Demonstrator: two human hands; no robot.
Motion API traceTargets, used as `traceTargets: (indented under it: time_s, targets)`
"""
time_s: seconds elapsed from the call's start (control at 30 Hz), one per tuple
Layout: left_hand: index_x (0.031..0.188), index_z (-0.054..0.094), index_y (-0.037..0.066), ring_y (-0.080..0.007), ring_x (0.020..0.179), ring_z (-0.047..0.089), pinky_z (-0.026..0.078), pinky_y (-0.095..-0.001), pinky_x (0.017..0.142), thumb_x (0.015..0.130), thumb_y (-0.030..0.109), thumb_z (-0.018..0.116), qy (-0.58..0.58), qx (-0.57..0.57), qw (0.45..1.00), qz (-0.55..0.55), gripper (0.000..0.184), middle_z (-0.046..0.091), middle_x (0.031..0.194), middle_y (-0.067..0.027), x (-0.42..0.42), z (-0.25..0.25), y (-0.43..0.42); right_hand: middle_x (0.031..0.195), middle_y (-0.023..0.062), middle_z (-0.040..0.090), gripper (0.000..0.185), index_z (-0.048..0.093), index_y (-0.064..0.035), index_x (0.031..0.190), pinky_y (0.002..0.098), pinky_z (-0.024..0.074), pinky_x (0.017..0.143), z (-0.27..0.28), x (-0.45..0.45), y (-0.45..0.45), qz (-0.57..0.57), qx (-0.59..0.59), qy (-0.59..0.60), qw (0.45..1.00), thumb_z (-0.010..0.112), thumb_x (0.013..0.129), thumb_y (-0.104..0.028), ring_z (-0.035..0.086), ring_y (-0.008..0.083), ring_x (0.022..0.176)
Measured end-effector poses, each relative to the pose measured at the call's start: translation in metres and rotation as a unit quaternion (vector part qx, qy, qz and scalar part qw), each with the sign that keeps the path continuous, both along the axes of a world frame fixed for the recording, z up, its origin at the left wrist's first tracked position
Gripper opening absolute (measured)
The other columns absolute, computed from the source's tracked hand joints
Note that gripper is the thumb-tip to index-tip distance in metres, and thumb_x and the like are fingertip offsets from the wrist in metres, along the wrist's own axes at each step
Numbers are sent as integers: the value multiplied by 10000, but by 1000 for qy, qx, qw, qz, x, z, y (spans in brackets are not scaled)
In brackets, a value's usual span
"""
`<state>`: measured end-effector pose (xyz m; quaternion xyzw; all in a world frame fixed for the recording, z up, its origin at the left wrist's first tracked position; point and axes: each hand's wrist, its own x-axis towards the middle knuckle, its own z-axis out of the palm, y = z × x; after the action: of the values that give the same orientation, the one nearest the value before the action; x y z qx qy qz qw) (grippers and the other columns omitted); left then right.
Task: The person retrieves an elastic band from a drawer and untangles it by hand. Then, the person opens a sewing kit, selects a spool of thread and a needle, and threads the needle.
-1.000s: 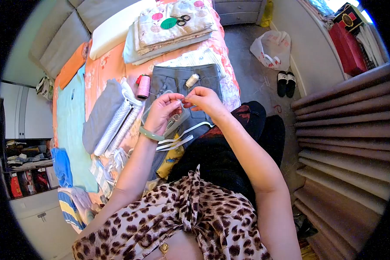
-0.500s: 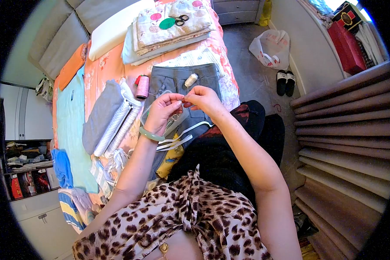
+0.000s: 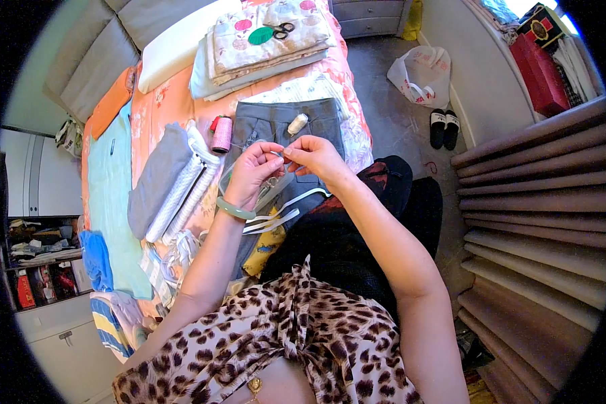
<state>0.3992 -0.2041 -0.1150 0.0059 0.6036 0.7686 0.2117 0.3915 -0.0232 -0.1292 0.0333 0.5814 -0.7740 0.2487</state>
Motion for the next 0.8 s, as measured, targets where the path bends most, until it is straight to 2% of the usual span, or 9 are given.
traceTargets:
  time_s: [0.27, 0.53, 0.8]
  targets:
    - [1068, 529, 28, -108, 736, 586, 480, -227, 698, 849, 22, 613, 19, -8, 1000, -23, 235, 603, 800, -37, 1, 6, 2, 738, -9, 599, 158, 626, -62, 848, 218, 441, 592, 3, -1, 0, 9, 2, -9, 1000, 663, 842, -215, 533, 72, 626]
    - [939, 580, 39, -73, 734, 583, 476, -216, 688, 882, 96, 599, 33, -64, 997, 6, 82, 608, 808, -10, -6, -5, -4, 720, 2, 591, 184, 611, -26, 845, 221, 443, 536, -2, 0, -6, 12, 76, 54, 996, 645, 851, -206, 530, 68, 613]
    - [880, 578, 62, -58, 701, 558, 458, -196, 671, 888, 103, 585, 40, -86, 995, 28, 42, 588, 773, 16, -8, -11, -4, 757, 10, 604, 189, 609, -31, 872, 228, 475, 565, -1, 1, -6, 27, 81, 34, 996, 631, 850, -217, 559, 77, 639]
